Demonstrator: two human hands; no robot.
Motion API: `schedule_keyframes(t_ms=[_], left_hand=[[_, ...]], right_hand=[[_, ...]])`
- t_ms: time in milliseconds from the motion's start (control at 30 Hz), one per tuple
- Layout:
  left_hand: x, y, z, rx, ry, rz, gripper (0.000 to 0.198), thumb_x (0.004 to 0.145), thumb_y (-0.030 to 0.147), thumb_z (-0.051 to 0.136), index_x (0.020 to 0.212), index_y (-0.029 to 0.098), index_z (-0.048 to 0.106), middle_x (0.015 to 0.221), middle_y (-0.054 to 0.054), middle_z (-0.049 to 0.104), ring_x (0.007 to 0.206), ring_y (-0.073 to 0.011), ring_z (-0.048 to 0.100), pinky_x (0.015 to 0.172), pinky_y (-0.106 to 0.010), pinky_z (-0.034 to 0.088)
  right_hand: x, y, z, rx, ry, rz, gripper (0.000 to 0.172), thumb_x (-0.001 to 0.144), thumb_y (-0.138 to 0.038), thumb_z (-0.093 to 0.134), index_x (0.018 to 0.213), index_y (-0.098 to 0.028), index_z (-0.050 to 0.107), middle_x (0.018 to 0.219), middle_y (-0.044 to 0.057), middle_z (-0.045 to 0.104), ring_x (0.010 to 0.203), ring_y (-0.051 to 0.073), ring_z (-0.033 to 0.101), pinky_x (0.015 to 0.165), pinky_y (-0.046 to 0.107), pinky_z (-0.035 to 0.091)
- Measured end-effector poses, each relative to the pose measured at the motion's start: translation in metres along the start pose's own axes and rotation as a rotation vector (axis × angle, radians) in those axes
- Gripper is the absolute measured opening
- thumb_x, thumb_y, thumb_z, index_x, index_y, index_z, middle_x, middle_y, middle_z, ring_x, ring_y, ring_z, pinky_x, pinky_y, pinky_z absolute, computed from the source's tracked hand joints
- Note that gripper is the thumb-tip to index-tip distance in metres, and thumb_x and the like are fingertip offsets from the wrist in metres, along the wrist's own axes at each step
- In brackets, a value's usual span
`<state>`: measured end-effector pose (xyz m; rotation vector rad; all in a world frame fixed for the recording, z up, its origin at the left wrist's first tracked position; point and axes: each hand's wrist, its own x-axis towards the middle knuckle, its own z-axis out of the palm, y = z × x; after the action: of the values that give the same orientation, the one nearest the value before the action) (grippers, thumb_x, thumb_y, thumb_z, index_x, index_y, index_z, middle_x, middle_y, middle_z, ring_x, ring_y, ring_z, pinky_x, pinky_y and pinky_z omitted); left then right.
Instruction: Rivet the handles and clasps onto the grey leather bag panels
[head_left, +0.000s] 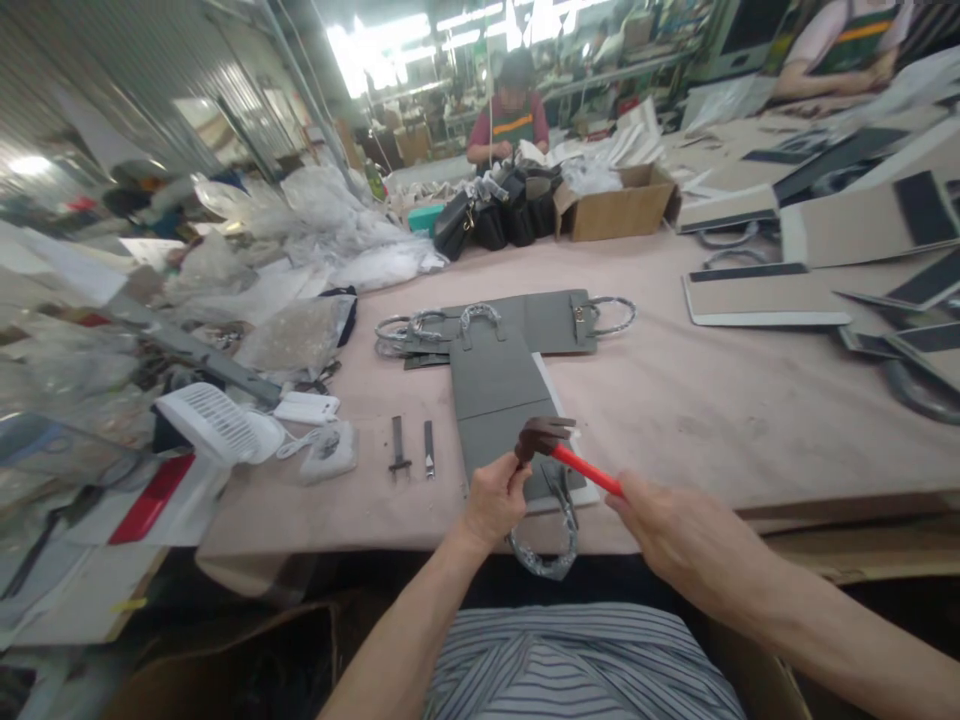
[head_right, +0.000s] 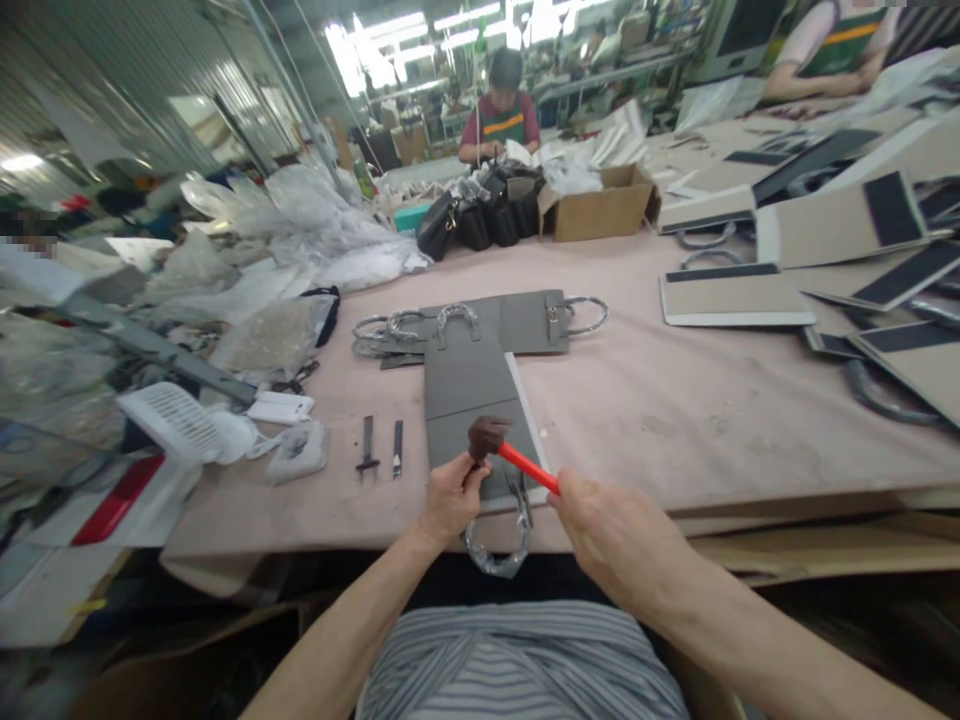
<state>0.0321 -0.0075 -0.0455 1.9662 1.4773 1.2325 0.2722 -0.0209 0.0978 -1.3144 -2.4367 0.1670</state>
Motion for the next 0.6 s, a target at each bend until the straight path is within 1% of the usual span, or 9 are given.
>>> schedule_keyframes(t_ms=[33, 67, 133, 200, 267, 400, 467, 533, 600], left_hand=[[0.0, 0.001, 0.0, -0.001, -0.002, 0.006, 0.013, 0.093, 0.015, 0.051, 0.089, 0.02, 0.063, 0.077, -0.002, 0.068, 0.067, -0.0147, 0.064, 0.065, -0.022, 0.048], [0.0, 0.002, -0.001, -0.002, -0.002, 0.008, 0.013, 0.093, 0.015, 0.051, 0.088, 0.02, 0.063, 0.076, -0.003, 0.068, 0.066, -0.0147, 0.064, 0.065, -0.022, 0.048], [0.0, 0.005, 0.0, -0.008, 0.002, 0.003, 0.014, 0.093, 0.015, 0.051, 0.085, 0.019, 0.061, 0.075, -0.003, 0.066, 0.067, -0.0148, 0.063, 0.064, -0.022, 0.048], [0.0, 0.007, 0.001, -0.021, 0.003, -0.008, 0.014, 0.093, 0.014, 0.05, 0.082, 0.019, 0.06, 0.075, -0.003, 0.066, 0.068, -0.0149, 0.063, 0.065, -0.022, 0.048], [0.002, 0.007, 0.002, -0.039, -0.006, -0.018, 0.015, 0.092, 0.013, 0.049, 0.082, 0.02, 0.059, 0.076, -0.003, 0.066, 0.069, -0.0145, 0.063, 0.066, -0.022, 0.048], [0.003, 0.006, 0.005, -0.055, 0.001, -0.031, 0.015, 0.09, 0.012, 0.048, 0.082, 0.02, 0.057, 0.075, -0.003, 0.064, 0.069, -0.0142, 0.062, 0.066, -0.022, 0.047], [0.002, 0.005, 0.007, -0.054, 0.002, -0.045, 0.015, 0.09, 0.012, 0.048, 0.081, 0.02, 0.057, 0.075, -0.003, 0.064, 0.068, -0.0142, 0.061, 0.066, -0.022, 0.047], [0.0, 0.004, 0.009, -0.052, 0.003, -0.066, 0.015, 0.09, 0.014, 0.048, 0.081, 0.02, 0.058, 0.073, -0.003, 0.063, 0.067, -0.014, 0.061, 0.064, -0.022, 0.047], [-0.003, 0.003, 0.011, -0.044, 0.006, -0.08, 0.015, 0.091, 0.017, 0.049, 0.081, 0.02, 0.06, 0.072, -0.003, 0.065, 0.065, -0.0148, 0.063, 0.062, -0.022, 0.047]], right_hand=[[-0.005, 0.006, 0.007, -0.038, -0.114, -0.013, 0.031, 0.102, -0.03, 0.031, 0.074, -0.023, 0.045, 0.05, 0.0, 0.05, 0.039, 0.014, 0.04, 0.047, 0.033, 0.013], [-0.011, 0.013, 0.013, -0.066, -0.188, 0.0, 0.03, 0.101, -0.03, 0.033, 0.075, -0.023, 0.046, 0.051, 0.0, 0.052, 0.039, 0.014, 0.042, 0.047, 0.033, 0.012], [-0.018, 0.027, 0.019, -0.069, -0.215, 0.064, 0.027, 0.101, -0.033, 0.036, 0.077, -0.023, 0.046, 0.052, 0.001, 0.054, 0.04, 0.015, 0.046, 0.049, 0.033, 0.013], [-0.019, 0.039, 0.023, -0.011, -0.151, 0.115, 0.028, 0.1, -0.035, 0.037, 0.077, -0.024, 0.047, 0.049, 0.0, 0.053, 0.038, 0.016, 0.046, 0.048, 0.033, 0.015], [-0.011, 0.041, 0.024, 0.046, -0.06, 0.123, 0.03, 0.102, -0.038, 0.036, 0.078, -0.024, 0.048, 0.049, 0.0, 0.054, 0.037, 0.016, 0.047, 0.046, 0.033, 0.018], [0.014, 0.022, 0.018, 0.111, 0.123, 0.064, 0.037, 0.106, -0.046, 0.032, 0.081, -0.025, 0.048, 0.052, -0.001, 0.056, 0.039, 0.016, 0.05, 0.045, 0.031, 0.025], [0.018, 0.014, 0.019, 0.15, 0.223, -0.003, 0.039, 0.107, -0.048, 0.033, 0.08, -0.025, 0.049, 0.052, -0.002, 0.056, 0.038, 0.015, 0.05, 0.043, 0.03, 0.029], [0.012, 0.016, 0.029, 0.16, 0.266, -0.072, 0.037, 0.106, -0.045, 0.037, 0.08, -0.025, 0.054, 0.053, -0.001, 0.059, 0.037, 0.014, 0.053, 0.041, 0.029, 0.031], [0.002, 0.029, 0.046, 0.131, 0.265, -0.107, 0.029, 0.104, -0.039, 0.042, 0.084, -0.026, 0.061, 0.054, -0.001, 0.062, 0.038, 0.016, 0.056, 0.039, 0.028, 0.033]])
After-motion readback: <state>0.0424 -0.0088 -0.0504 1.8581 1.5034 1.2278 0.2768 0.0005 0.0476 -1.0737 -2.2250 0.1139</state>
